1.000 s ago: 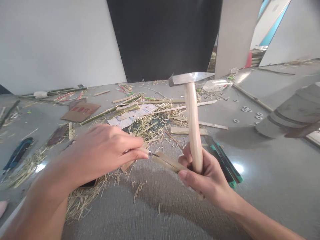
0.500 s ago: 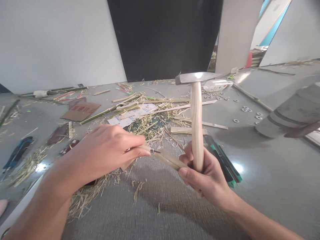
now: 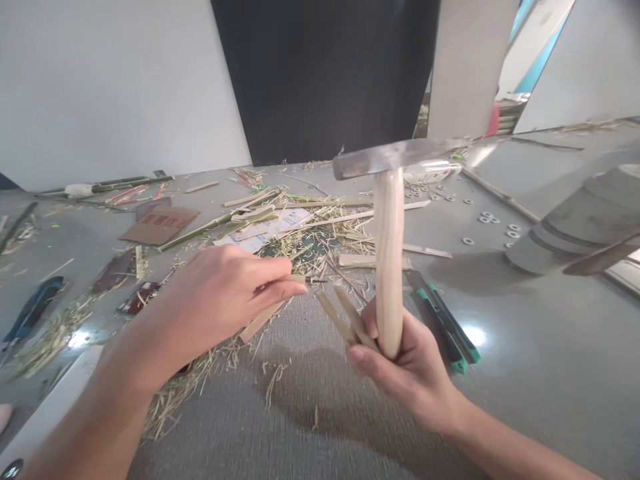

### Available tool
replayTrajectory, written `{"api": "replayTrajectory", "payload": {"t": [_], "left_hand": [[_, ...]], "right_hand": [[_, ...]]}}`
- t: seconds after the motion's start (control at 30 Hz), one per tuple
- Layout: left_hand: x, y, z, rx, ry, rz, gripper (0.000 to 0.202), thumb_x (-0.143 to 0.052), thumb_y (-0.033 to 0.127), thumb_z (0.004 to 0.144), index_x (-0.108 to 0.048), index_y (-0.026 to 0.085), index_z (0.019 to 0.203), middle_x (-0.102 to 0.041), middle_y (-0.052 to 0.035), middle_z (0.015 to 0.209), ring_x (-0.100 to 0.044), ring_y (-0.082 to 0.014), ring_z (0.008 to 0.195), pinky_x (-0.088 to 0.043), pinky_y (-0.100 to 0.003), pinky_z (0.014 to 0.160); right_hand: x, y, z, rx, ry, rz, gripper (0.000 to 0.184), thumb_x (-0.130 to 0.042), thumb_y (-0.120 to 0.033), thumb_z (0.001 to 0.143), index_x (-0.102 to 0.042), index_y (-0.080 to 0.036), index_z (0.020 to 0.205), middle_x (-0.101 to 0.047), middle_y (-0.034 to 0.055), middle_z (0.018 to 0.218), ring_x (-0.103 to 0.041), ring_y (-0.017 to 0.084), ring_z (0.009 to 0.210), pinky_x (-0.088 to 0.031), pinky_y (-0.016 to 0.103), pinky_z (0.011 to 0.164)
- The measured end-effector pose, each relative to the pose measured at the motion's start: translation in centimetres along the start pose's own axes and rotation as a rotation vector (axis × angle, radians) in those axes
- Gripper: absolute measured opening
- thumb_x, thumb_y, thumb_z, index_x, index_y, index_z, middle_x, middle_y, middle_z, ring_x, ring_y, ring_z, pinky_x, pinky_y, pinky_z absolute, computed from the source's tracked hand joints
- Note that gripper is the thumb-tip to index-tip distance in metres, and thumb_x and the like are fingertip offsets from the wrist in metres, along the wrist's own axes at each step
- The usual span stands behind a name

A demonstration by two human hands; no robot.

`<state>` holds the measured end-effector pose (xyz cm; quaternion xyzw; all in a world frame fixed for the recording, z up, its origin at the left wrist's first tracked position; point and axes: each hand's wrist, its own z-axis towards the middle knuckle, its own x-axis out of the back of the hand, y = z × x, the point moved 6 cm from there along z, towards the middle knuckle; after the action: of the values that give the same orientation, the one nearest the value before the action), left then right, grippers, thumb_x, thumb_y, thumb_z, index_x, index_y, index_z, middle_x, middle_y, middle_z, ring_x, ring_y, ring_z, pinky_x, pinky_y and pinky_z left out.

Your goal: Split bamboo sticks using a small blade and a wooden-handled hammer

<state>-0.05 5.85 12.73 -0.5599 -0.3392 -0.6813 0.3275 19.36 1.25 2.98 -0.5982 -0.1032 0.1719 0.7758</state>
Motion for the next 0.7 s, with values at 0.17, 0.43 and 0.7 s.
{"api": "replayTrajectory", "payload": {"t": [0.17, 0.43, 0.7], "left_hand": [[0.4, -2.1, -0.2, 0.089, -0.027, 0.076, 0.049, -0.047, 0.056, 0.102, -0.053, 0.022, 0.067, -0.048, 0.0036, 0.055, -0.039, -0.0124, 0.05, -0.023, -0.029, 0.054], [-6.2, -4.8, 1.2, 0.094, -0.225, -0.036, 0.039, -0.057, 0.042, 0.099, -0.061, 0.02, 0.067, -0.064, -0.0033, 0.073, -0.055, -0.0165, 0.066, -0.026, -0.031, 0.059], [-7.1, -3.5, 2.1, 0.024, -0.132, -0.045, 0.024, -0.061, 0.04, 0.099, -0.073, 0.019, 0.102, -0.068, -0.0099, 0.107, -0.063, -0.0266, 0.099, -0.043, -0.035, 0.08]], "right_hand": [[0.1, 0.8, 0.0, -0.085, -0.044, -0.015, 0.032, -0.07, -0.033, 0.096, -0.043, -0.02, 0.089, -0.05, -0.0045, 0.069, -0.045, 0.004, 0.054, -0.037, 0.016, 0.046], [0.6, 1.7, 0.5, -0.197, 0.014, 0.107, 0.042, -0.077, -0.039, 0.09, -0.039, -0.021, 0.092, -0.059, -0.0036, 0.067, -0.05, 0.005, 0.052, -0.039, 0.013, 0.044], [1.3, 2.0, 0.8, -0.223, 0.109, 0.044, 0.04, -0.073, -0.043, 0.094, -0.038, -0.021, 0.094, -0.058, -0.0056, 0.063, -0.043, 0.003, 0.043, -0.036, 0.011, 0.036]]}}
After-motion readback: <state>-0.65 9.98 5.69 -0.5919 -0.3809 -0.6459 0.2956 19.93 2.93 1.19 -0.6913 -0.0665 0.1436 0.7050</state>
